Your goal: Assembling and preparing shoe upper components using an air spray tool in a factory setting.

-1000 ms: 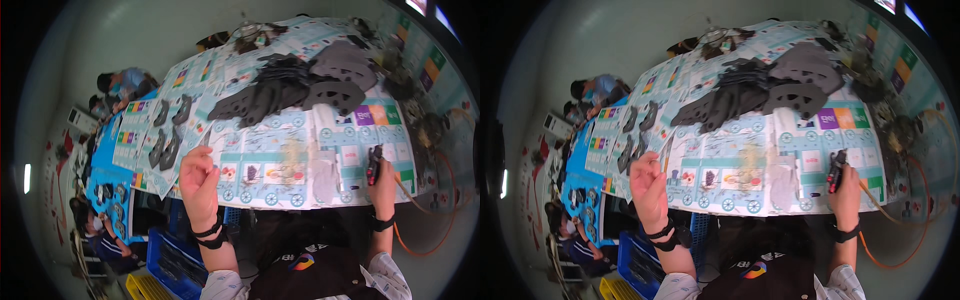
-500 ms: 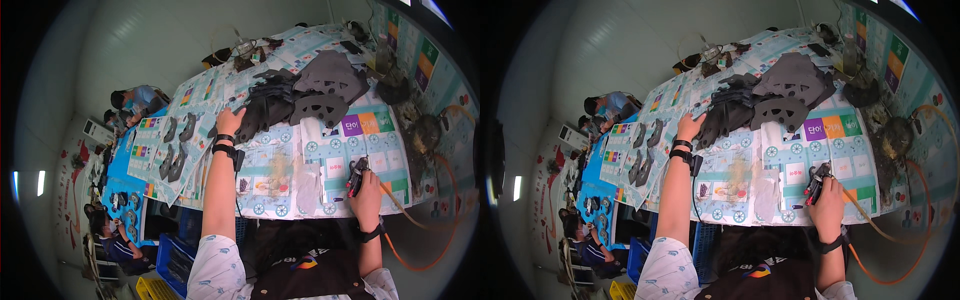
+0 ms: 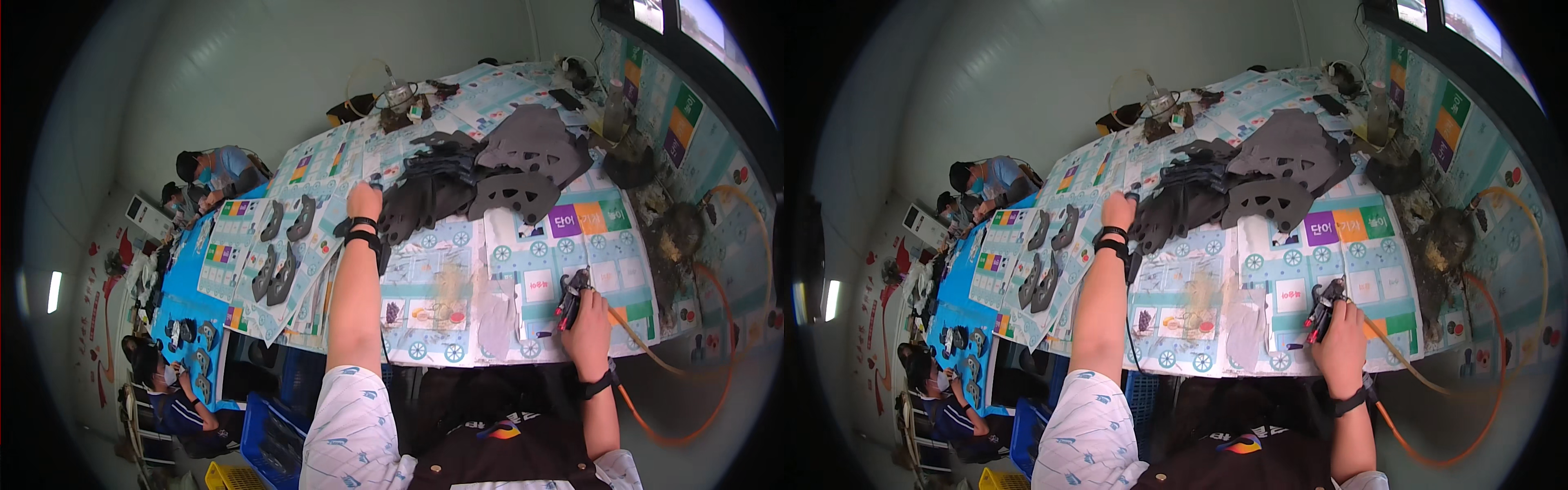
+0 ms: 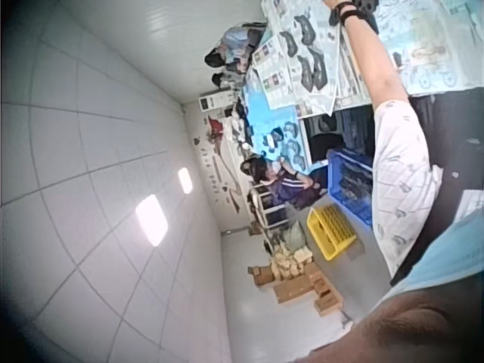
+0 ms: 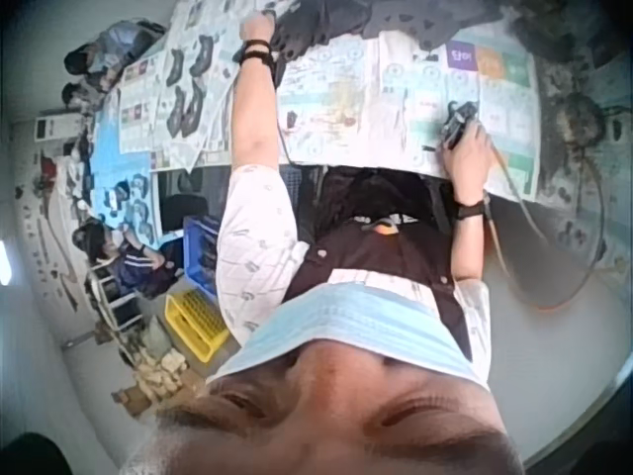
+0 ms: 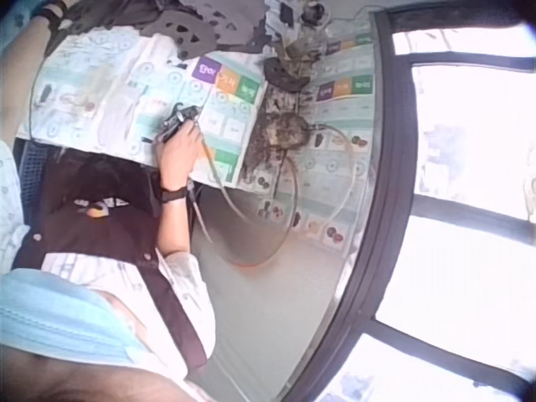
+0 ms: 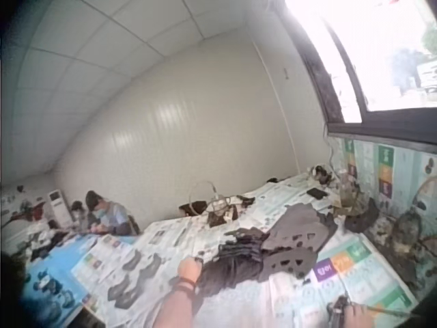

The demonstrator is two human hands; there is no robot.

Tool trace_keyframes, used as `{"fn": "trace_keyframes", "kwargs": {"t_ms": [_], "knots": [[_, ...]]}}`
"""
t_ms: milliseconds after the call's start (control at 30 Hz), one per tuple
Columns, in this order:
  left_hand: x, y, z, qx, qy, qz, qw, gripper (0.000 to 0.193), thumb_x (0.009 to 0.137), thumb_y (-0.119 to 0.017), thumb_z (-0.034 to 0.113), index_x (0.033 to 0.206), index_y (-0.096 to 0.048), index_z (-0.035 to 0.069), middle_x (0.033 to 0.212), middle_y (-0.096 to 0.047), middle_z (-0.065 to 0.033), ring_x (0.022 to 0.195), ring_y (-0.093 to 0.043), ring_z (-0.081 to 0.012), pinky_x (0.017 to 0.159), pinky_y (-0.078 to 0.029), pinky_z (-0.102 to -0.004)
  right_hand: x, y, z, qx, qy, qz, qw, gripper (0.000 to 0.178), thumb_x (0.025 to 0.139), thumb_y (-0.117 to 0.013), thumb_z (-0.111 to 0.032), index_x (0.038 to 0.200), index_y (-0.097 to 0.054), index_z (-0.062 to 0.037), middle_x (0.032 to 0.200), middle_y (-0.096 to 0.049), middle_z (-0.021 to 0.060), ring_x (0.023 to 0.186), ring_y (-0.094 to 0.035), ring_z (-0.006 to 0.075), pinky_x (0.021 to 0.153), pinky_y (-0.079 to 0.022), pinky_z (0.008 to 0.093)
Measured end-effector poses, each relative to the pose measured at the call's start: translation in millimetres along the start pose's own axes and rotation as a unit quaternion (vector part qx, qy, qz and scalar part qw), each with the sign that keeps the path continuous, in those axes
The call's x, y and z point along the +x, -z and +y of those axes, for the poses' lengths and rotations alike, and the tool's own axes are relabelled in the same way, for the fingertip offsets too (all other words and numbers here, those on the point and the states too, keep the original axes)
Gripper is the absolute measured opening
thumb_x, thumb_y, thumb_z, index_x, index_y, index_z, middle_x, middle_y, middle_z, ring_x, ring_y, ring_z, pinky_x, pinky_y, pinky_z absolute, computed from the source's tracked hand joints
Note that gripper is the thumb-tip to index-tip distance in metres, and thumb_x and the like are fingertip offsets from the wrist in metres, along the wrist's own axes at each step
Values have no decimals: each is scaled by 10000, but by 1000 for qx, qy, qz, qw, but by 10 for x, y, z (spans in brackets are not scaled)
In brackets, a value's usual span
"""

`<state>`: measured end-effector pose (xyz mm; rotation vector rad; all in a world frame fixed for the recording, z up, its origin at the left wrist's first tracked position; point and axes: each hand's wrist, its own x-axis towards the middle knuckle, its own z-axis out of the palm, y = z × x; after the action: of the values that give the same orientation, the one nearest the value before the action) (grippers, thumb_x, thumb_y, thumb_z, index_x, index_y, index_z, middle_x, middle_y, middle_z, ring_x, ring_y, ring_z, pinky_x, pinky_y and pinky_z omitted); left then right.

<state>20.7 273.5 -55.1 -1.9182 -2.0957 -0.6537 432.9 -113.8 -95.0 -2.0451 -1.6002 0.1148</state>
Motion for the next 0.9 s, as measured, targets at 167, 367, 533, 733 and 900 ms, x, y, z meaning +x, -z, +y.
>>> {"fn": "trace_keyframes", "kwargs": {"t_ms": [167, 367, 533, 733, 900], "knots": [[-451, 1200, 575, 23, -56, 92, 994, 187, 928, -656, 219, 1011, -699, 56, 944, -740, -212, 901, -722, -393, 739, -576, -504, 11, 13, 19, 0, -15, 5, 1000, 534, 717, -731, -3, 1211, -530, 21, 1124, -594, 226, 1114, -568, 439, 914, -522, 510], [-1923, 1965, 627, -137, -289, 190, 928, 272, 951, -641, -27, 1199, -724, 49, 1061, -761, -136, 893, -751, -299, 780, -596, -377, -32, 382, -1, 110, -49, 5, 993, 439, 854, -667, 49, 1285, -587, 19, 1066, -675, 222, 934, -653, 374, 846, -521, 435], [-3088, 1456, 367, -240, -311, 11, 920, 315, 843, -694, -90, 1135, -764, 8, 1184, -734, -140, 1012, -732, -334, 870, -602, -387, 57, 822, -384, 341, -95, -107, 929, 409, 921, -615, 45, 1328, -605, 5, 1043, -719, 72, 803, -615, 104, 659, -522, 252], [-3530, 998, 161, -271, -341, -22, 900, 316, 799, -751, 27, 1095, -805, 123, 1214, -704, -34, 938, -578, -192, 761, -503, -322, 151, 861, -730, 396, -143, -327, 846, 621, 901, -616, 107, 1497, -470, 7, 1232, -702, 174, 1046, -687, 190, 667, -564, 255], [-3527, 779, 0, -363, -340, -21, 867, 305, 727, -758, 11, 1024, -795, 68, 1104, -697, -18, 836, -597, -200, 684, -515, -310, 338, 569, -1247, 336, -126, -485, 797, 599, 904, -623, 68, 1483, -486, -1, 1133, -724, 65, 904, -664, 97, 646, -526, 235]]}}
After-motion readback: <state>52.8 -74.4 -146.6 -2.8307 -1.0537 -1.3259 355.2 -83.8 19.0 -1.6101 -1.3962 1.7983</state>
